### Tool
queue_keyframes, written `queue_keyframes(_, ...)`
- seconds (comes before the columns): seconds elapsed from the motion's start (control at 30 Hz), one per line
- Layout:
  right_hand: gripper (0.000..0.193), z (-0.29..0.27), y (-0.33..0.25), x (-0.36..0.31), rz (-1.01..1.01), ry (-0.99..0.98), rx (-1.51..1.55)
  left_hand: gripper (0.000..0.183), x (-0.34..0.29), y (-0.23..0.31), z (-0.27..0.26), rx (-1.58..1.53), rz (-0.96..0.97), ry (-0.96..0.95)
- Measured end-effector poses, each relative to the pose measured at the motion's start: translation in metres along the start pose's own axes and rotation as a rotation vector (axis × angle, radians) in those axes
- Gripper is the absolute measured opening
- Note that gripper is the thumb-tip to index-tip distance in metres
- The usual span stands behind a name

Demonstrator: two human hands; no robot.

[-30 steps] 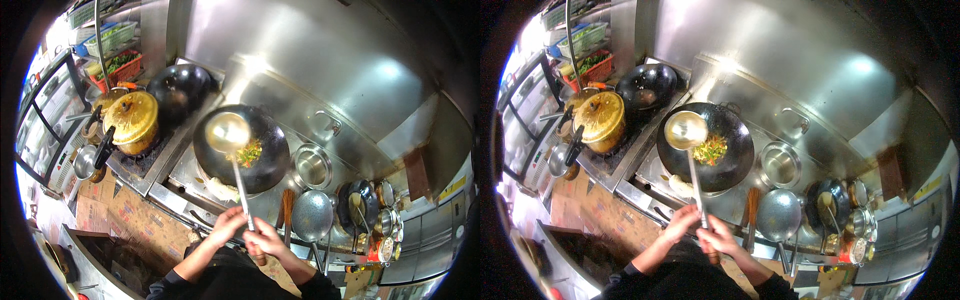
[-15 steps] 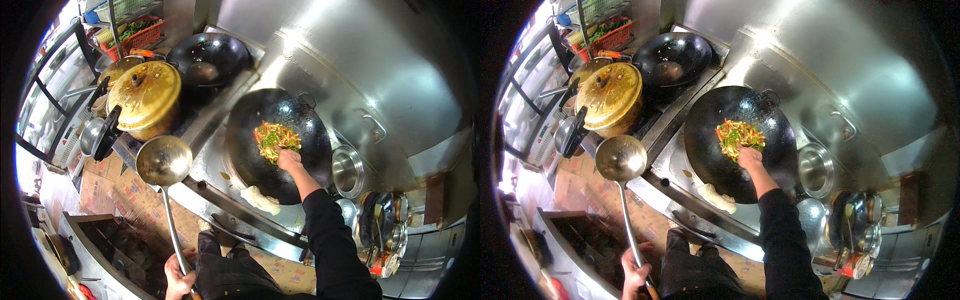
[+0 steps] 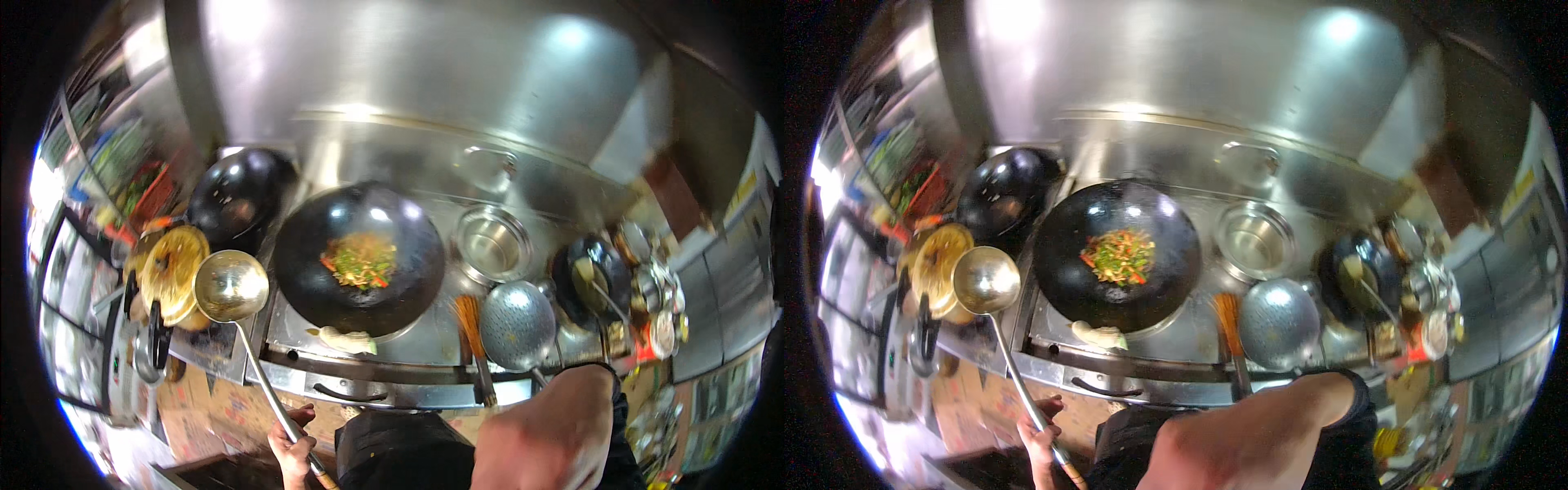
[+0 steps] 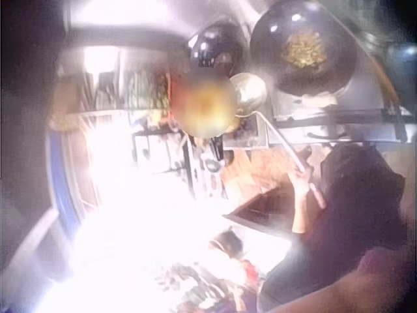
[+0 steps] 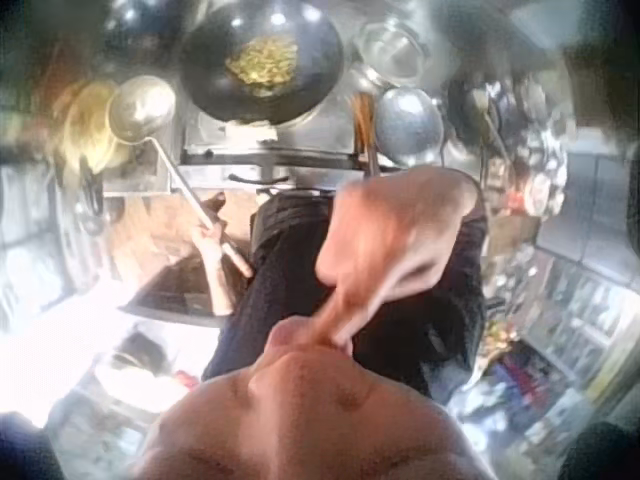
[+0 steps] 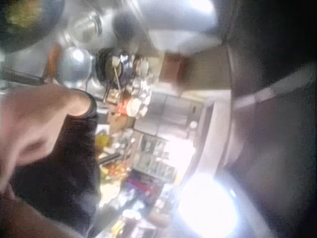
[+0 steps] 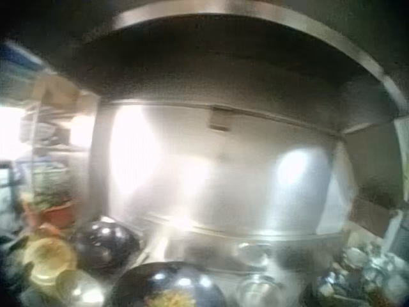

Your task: The person stir-fries vegetables in a wok over a high flame, using a ladle and a cloth to handle the hot pan. They add ingredients from nearby bowls, toss the contents, and transfer the cooked vegetables into a serving bowl.

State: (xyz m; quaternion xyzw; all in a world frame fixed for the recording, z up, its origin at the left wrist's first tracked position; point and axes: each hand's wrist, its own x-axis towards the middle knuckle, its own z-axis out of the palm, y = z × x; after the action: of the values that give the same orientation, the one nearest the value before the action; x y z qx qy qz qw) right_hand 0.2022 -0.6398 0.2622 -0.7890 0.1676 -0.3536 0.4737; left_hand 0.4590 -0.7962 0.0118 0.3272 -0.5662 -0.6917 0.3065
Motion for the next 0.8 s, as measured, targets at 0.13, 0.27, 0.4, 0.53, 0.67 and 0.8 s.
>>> queue_keyframes(0.13,0.032,0.05,-0.008,-0.024,-0.251,0.265,-0.135,0.017,0.014,0.012,0.02,0.082,-0.078,-0.052)
queue_keyframes(0.27,0.024,0.101,0.055,-0.103,-0.177,0.699,0.181,0.019,0.007,0.014,0.038,0.01,0.022,-0.124)
queue_keyframes(0.4,0.04,0.248,0.199,-0.227,0.804,1.276,0.621,0.016,0.009,0.022,0.07,0.02,-0.053,-0.205)
queue_keyframes(0.53,0.042,0.39,0.305,-0.281,1.429,1.238,0.811,0.045,-0.006,0.016,0.05,0.081,-0.162,-0.211)
queue_keyframes(0.67,0.037,0.376,0.312,-0.323,1.536,0.744,0.497,0.041,-0.024,0.012,0.042,0.158,-0.243,-0.196)
queue_keyframes(0.8,0.036,0.304,0.31,-0.328,1.497,0.71,0.48,0.036,-0.03,-0.025,0.045,0.162,-0.11,-0.168)
